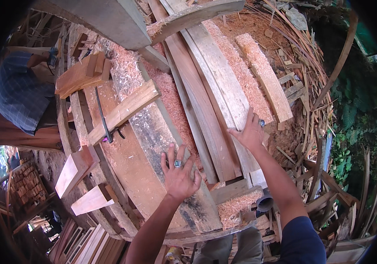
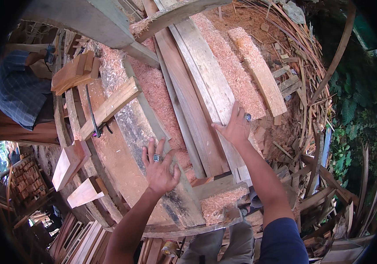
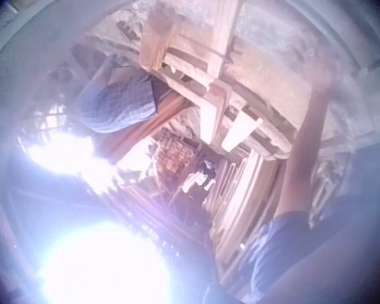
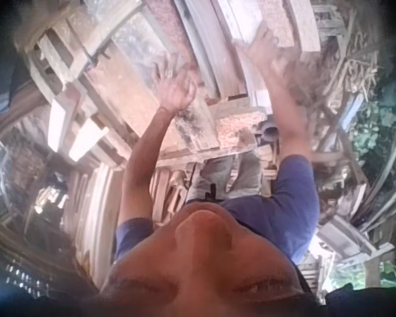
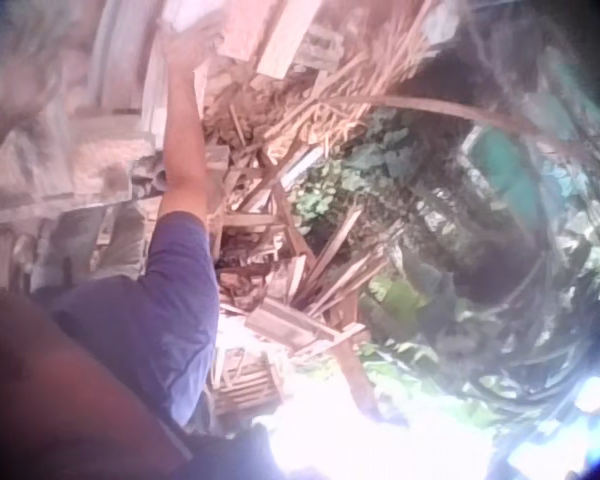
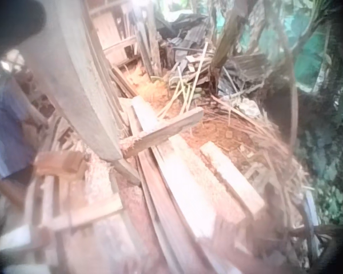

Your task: The person repeatedly picks up long, thin wooden planks from a pile on the ground and places them onto a larger stack. The camera is unstable, frequently shaking and changing angles, but the repetitive action of lifting and stacking wood is visible.

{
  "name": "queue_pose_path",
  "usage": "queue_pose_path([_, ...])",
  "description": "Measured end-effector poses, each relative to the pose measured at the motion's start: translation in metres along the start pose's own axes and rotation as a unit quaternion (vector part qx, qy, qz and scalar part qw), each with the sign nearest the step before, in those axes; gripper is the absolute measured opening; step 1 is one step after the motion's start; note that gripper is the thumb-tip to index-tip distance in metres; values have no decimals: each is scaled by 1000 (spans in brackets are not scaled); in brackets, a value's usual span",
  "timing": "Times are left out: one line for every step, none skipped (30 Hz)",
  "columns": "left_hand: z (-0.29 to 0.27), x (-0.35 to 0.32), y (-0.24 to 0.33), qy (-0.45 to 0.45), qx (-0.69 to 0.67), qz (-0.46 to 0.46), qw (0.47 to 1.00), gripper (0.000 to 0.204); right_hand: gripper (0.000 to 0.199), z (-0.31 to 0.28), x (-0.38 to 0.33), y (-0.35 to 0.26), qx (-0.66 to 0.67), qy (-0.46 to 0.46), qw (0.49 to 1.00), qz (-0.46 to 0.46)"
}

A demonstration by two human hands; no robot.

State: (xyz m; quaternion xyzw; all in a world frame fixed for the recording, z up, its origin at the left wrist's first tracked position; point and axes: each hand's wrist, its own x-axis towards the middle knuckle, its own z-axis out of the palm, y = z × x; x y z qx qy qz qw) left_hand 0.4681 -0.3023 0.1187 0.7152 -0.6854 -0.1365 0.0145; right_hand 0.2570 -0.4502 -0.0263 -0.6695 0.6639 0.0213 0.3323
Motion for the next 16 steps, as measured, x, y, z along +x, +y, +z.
queue_pose_path([0, -1, 0, -2, -5, -3, 1000, 48, 126, -3, 5, -8, -27, 7, 1000, -12])
queue_pose_path([0, -2, 0, -4, -10, -6, 1000, 48, 125, -5, 9, -17, -54, 14, 998, -24])
queue_pose_path([-1, -2, 0, -4, -15, -7, 1000, 48, 125, -6, 16, -26, -81, 24, 996, -36])
queue_pose_path([1, -2, -1, -3, -13, -5, 1000, 47, 122, -4, 22, -32, -118, 26, 992, -39])
queue_pose_path([2, -2, -1, -2, -14, -4, 1000, 47, 120, -2, 25, -37, -134, 31, 990, -34])
queue_pose_path([3, -2, 0, -1, -18, -4, 1000, 46, 118, -2, 26, -42, -151, 35, 988, -28])
queue_pose_path([3, -2, 0, 0, -21, -3, 1000, 46, 116, -1, 27, -47, -168, 40, 985, -22])
queue_pose_path([2, -1, -1, -6, -19, -8, 1000, 45, 116, 0, 29, -53, -158, 29, 987, -12])
queue_pose_path([0, -1, -1, -11, -18, -14, 1000, 45, 115, -1, 31, -58, -148, 19, 989, -1])
queue_pose_path([-1, 0, -1, -17, -17, -19, 1000, 45, 115, -2, 32, -61, -138, 9, 990, 10])
queue_pose_path([-1, -1, 0, -17, -22, -20, 999, 45, 115, -1, 31, -61, -117, 5, 993, 13])
queue_pose_path([-2, -1, 0, -18, -24, -19, 999, 45, 116, 0, 30, -63, -93, 0, 996, 16])
queue_pose_path([-3, -2, -1, -20, -25, -19, 999, 46, 117, 2, 29, -66, -68, -4, 997, 19])
queue_pose_path([-3, -2, -1, -18, -26, -19, 999, 46, 117, 5, 28, -70, -57, -4, 998, 18])
queue_pose_path([-3, -2, -2, -17, -27, -19, 999, 47, 117, 9, 25, -78, -46, -5, 999, 16])
queue_pose_path([-1, -2, -2, -17, -29, -19, 999, 48, 117, 14, 22, -88, -36, -6, 999, 15])
